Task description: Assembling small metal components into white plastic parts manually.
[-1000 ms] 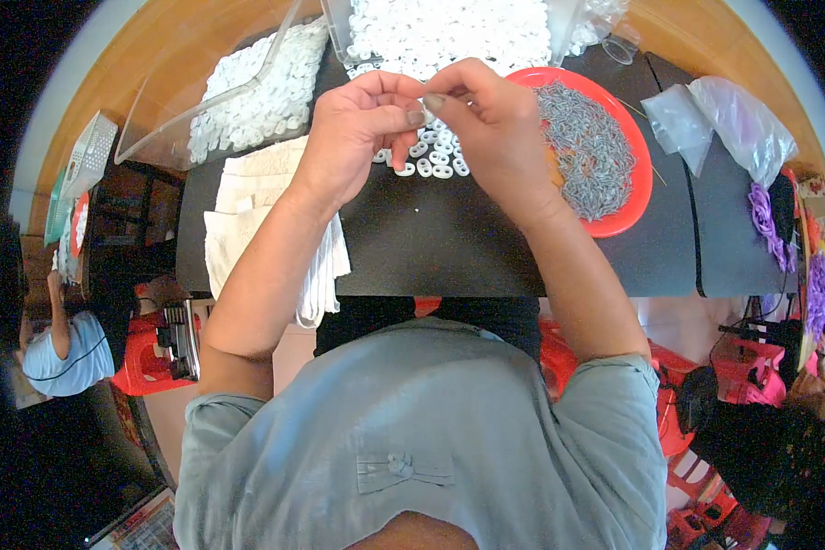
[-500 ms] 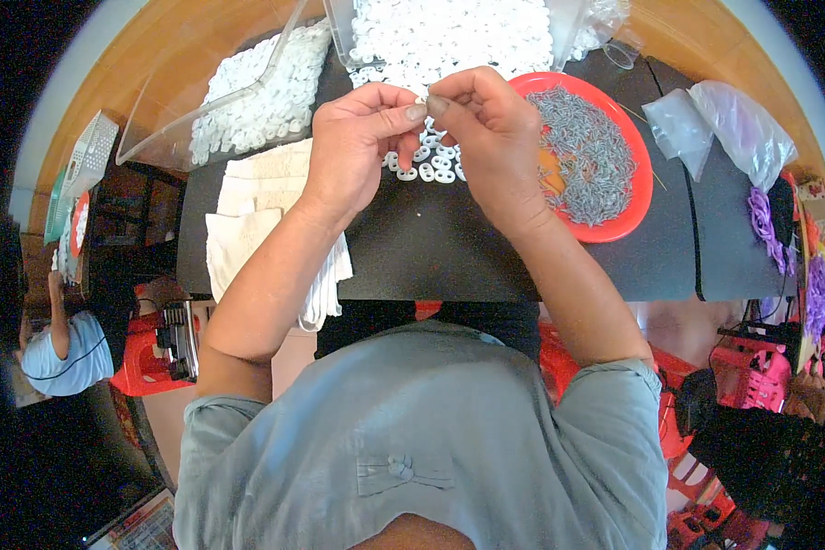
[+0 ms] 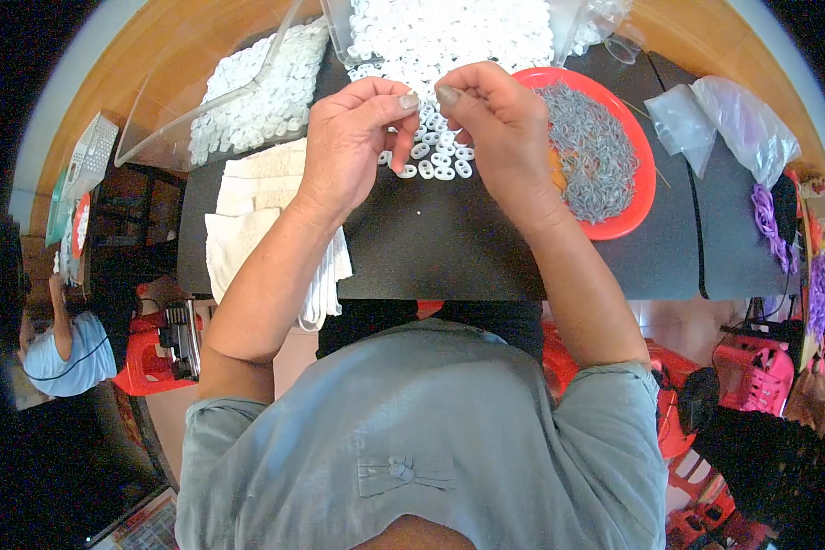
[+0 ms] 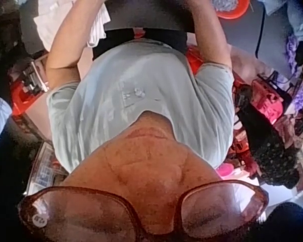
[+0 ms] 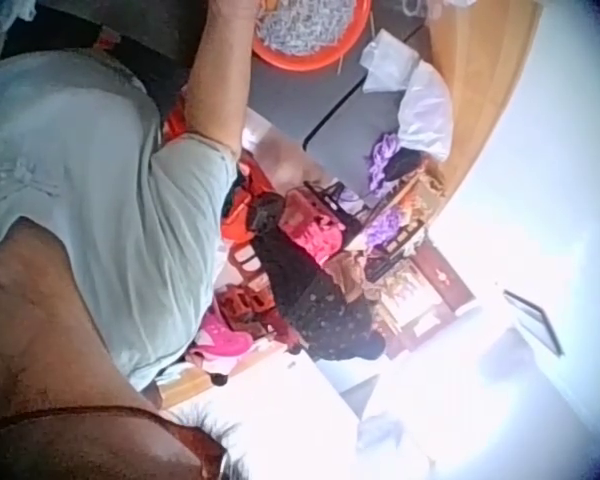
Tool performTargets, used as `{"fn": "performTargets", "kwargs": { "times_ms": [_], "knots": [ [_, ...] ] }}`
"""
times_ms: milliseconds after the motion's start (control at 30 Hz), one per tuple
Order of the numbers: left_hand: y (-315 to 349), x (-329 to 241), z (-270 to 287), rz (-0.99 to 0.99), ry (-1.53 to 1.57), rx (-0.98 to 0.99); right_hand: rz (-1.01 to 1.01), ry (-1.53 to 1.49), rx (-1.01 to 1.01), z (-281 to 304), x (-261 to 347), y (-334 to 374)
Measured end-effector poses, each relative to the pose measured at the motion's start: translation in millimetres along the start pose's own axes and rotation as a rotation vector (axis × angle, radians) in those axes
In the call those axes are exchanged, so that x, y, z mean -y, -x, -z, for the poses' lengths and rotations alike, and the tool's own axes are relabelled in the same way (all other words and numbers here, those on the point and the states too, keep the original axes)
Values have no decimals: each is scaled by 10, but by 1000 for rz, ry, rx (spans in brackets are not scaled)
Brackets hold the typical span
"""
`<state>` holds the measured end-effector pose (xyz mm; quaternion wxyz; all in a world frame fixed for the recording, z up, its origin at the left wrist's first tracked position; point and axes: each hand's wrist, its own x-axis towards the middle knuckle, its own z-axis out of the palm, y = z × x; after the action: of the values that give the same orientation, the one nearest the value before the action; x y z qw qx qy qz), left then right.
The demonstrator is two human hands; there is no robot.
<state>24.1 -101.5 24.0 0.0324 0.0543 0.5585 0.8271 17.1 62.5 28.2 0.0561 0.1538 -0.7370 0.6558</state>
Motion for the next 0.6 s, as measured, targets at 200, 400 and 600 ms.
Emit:
{"fn": "performTargets", "kwargs": {
  "times_ms": [200, 400, 600],
  "knots": [
    [-11, 13, 4, -17, -39, -5, 62, 142, 23, 7, -21, 7],
    [1, 2, -5, -28, -127, -6, 102, 200, 7, -2, -35, 15],
    [22, 11, -20, -27, -160, -2, 146, 288, -6, 1, -52, 14]
  ]
}}
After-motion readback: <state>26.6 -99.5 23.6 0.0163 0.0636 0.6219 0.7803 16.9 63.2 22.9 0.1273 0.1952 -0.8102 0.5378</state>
